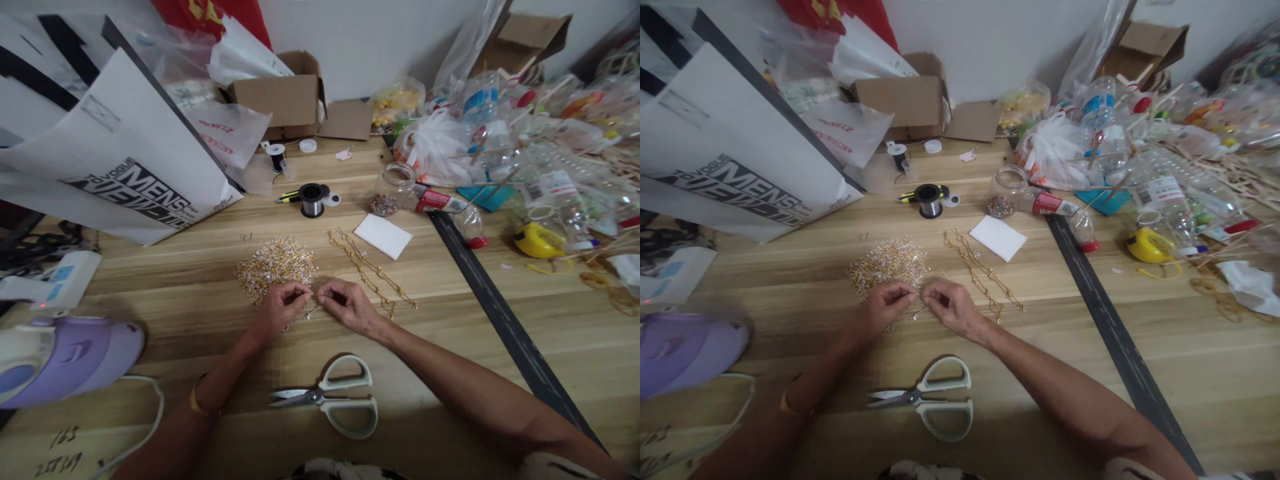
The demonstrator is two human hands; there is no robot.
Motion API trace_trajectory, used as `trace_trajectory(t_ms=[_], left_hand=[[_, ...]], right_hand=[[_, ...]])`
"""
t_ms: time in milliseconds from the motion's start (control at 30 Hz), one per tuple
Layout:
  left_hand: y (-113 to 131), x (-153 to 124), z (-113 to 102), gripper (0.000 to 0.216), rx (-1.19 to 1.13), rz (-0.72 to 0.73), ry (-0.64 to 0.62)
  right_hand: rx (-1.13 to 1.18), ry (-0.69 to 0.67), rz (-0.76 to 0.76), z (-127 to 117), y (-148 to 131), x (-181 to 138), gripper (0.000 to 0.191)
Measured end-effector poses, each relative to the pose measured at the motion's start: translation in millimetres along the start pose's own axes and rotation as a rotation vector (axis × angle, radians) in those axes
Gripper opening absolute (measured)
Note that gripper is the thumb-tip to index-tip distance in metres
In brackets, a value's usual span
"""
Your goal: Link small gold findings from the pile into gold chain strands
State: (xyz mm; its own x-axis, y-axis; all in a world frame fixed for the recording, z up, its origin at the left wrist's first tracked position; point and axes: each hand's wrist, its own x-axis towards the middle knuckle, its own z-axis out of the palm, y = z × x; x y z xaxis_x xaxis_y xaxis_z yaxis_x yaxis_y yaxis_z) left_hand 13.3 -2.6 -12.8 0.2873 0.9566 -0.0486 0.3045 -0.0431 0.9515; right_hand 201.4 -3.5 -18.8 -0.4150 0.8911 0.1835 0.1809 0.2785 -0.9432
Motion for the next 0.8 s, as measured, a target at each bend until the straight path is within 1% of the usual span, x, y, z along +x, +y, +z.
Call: trace_trajectory(t_ms=[133, 300, 800], left_hand=[[-0.5, -0.1, -0.2, 0.015, -0.010, -0.005, -0.007], [3.0, 0.1, 0.4, 0.014, -0.024, -0.014, 0.015], [3.1, -0.5, 1.2, 0.014, -0.009, 0.007, 0.019]], right_hand=[[0.009, -0.017, -0.011, -0.7, -1.9, -0.4, 0.011], [0.001, -0.039, -0.037, -2.3, -3.4, -0.7, 0.010], [-0.001, -0.075, -0.031, -2.1, -3.4, -1.2, 0.009]])
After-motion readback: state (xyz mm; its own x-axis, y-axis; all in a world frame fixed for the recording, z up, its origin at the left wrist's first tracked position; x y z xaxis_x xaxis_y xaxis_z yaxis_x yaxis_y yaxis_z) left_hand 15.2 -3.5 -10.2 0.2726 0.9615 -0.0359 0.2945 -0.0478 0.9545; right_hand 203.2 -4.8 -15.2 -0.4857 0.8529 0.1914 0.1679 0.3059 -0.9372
